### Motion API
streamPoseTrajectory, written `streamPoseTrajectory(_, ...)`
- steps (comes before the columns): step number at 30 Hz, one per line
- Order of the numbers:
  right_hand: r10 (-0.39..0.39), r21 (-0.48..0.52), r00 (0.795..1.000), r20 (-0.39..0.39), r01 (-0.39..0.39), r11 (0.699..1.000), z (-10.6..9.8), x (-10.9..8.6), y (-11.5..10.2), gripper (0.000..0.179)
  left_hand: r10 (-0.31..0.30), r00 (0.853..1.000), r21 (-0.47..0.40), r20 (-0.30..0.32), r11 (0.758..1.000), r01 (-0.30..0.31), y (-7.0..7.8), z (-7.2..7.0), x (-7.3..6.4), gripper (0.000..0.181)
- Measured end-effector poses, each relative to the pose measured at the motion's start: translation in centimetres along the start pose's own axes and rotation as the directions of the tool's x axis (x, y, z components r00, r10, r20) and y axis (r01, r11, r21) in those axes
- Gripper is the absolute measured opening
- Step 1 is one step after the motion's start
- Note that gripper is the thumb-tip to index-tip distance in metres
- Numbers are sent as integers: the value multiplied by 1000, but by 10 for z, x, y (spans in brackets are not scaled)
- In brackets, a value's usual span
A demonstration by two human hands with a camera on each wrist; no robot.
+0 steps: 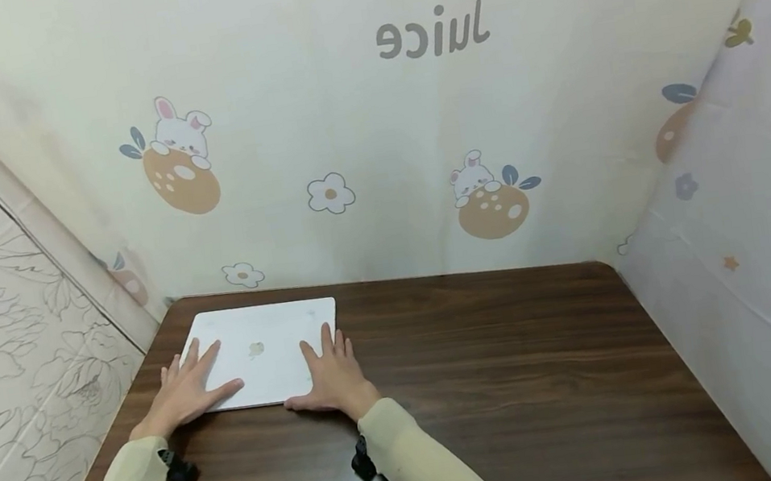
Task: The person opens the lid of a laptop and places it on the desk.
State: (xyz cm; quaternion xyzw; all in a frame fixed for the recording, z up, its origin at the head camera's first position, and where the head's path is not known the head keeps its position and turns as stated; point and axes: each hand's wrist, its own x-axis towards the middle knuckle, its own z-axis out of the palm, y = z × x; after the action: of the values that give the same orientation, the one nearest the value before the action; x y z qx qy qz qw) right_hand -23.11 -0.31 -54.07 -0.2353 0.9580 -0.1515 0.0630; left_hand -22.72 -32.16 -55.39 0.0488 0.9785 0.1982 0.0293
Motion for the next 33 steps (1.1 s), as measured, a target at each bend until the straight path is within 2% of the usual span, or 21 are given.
streamPoseTrajectory(6, 35, 1, 999, 26, -35, 999, 1, 2, 3, 117, -32, 999, -14, 17, 999, 32, -1, 0, 2, 109)
streamPoseTrajectory(14, 24, -30, 1000, 18, -23, 999, 0, 2, 1, 119, -7, 1000, 4, 24, 1000, 7, 1, 1, 4, 110)
streamPoseTrajectory(23, 33, -14, 999, 29, -33, 999, 0, 1, 0, 118, -1, 999, 32, 36, 999, 0, 7, 1, 3, 111)
streamPoseTrajectory(33, 31, -16, 999, 17, -30, 999, 0, -4, 3, 115, 12, 1000, 40, 8, 999, -13, 16, 5, 0, 109)
